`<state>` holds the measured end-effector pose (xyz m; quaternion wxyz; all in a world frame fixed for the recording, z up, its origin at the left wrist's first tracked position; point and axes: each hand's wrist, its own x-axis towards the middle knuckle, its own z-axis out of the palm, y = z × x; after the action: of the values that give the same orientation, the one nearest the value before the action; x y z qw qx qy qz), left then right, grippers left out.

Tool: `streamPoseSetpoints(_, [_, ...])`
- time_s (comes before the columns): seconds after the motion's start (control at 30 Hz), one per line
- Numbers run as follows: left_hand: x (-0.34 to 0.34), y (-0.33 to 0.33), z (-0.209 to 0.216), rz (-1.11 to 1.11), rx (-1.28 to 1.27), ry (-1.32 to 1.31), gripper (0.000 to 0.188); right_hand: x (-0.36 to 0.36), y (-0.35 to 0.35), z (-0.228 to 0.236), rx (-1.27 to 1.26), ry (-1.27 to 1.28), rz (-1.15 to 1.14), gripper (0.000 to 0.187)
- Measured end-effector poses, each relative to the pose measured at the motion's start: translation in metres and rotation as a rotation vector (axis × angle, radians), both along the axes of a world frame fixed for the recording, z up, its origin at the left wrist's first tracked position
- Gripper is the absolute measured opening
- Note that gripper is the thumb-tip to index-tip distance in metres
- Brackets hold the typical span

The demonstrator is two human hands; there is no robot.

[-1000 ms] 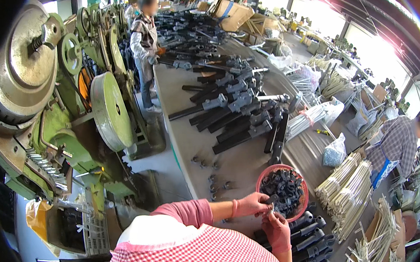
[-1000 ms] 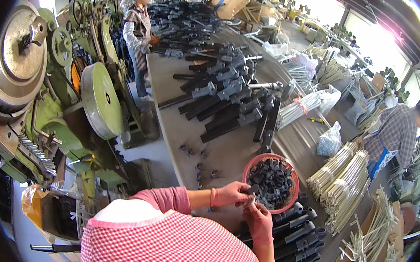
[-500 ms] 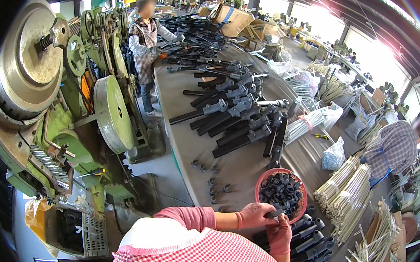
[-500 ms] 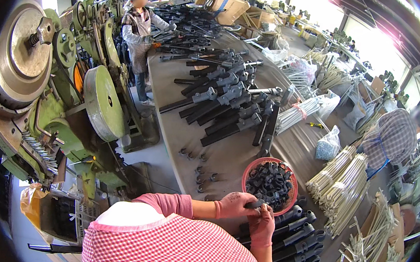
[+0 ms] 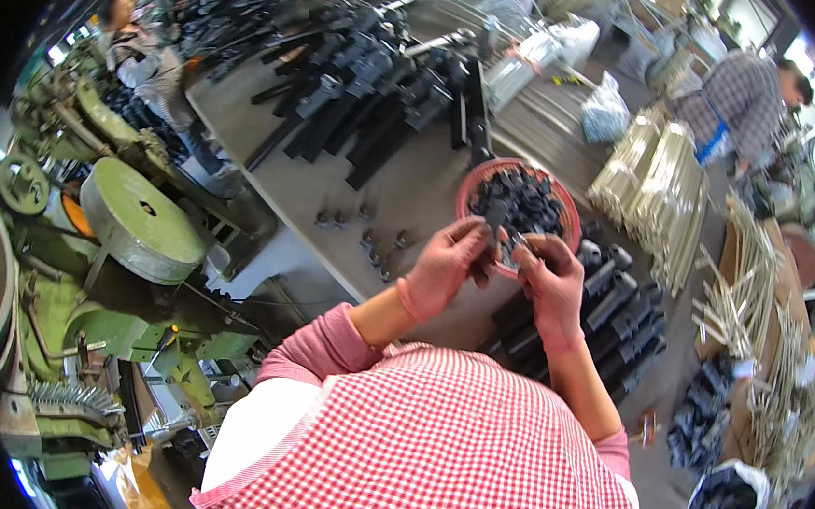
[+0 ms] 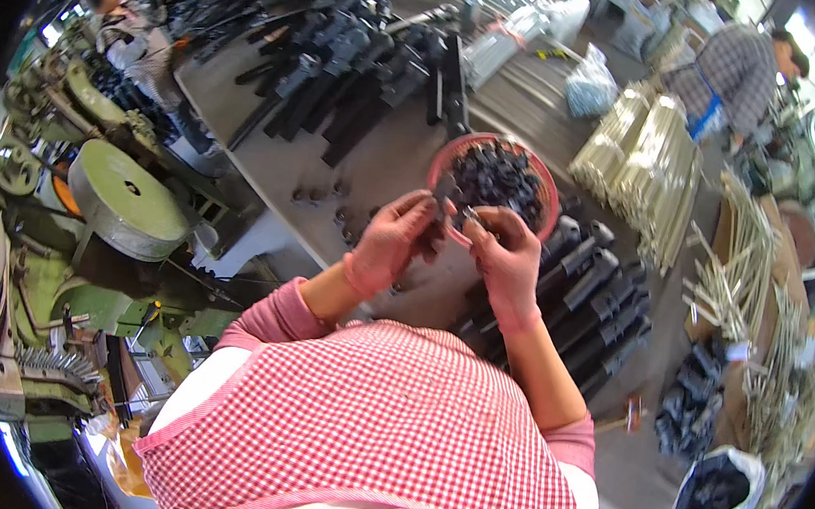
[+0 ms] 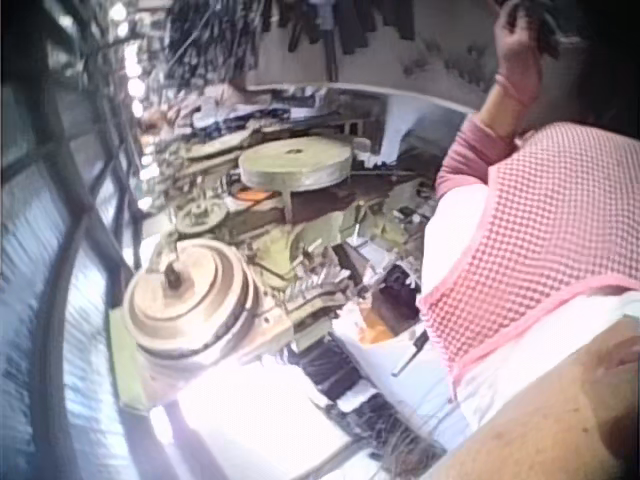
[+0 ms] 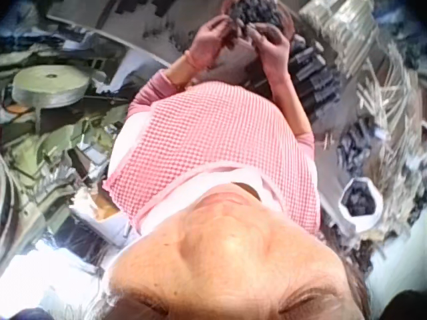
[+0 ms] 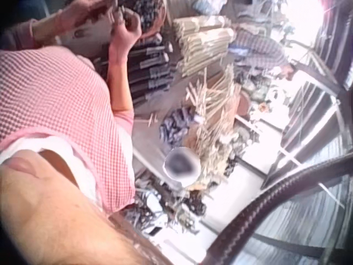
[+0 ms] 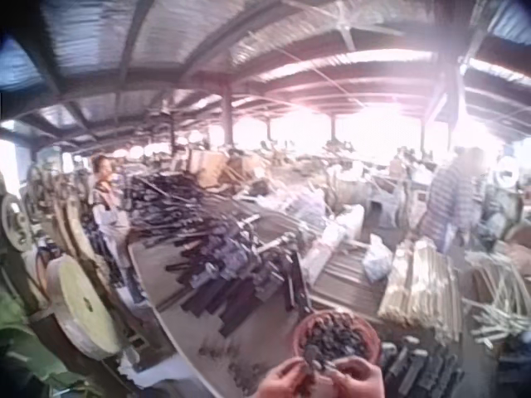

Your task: The person assembles black plastic handles by inserting small metal pieces into them and placing the finished units on a table. The person also writes on a paper note and handles various small parts from a basket.

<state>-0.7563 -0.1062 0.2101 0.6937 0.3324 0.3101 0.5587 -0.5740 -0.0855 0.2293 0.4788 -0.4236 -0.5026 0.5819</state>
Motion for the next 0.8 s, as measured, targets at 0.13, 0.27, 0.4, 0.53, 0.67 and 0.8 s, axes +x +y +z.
streamPoseSetpoints(0.13, [-0.001, -0.005, 0.006, 0.040, -0.011, -0.046, 0.027, -0.012, -0.007, 0.005, 0.176, -0.079, -0.113, 0.022])
streamPoseSetpoints(0.27, [-0.001, -0.007, -0.003, -0.065, 0.023, 0.029, 0.022, -0.004, -0.008, 0.004, 0.465, -0.489, 0.024, 0.023])
streamPoseSetpoints(0.4, [-0.008, -0.019, -0.021, -0.140, 0.020, 0.111, 0.015, 0.003, -0.016, -0.001, -0.228, -0.052, 0.150, 0.018])
streamPoseSetpoints(0.53, [-0.013, -0.030, -0.047, -0.140, -0.091, 0.040, 0.015, -0.014, -0.027, -0.027, -0.182, -0.075, 0.085, 0.018])
streamPoseSetpoints(0.67, [-0.020, -0.039, -0.090, -0.089, -0.255, -0.006, 0.025, -0.027, -0.024, -0.066, -0.124, -0.155, 0.288, 0.048])
streamPoseSetpoints(0.8, [-0.037, -0.020, -0.135, -0.034, -0.303, 0.260, 0.031, -0.043, -0.003, -0.119, 0.068, -0.608, 0.198, 0.036])
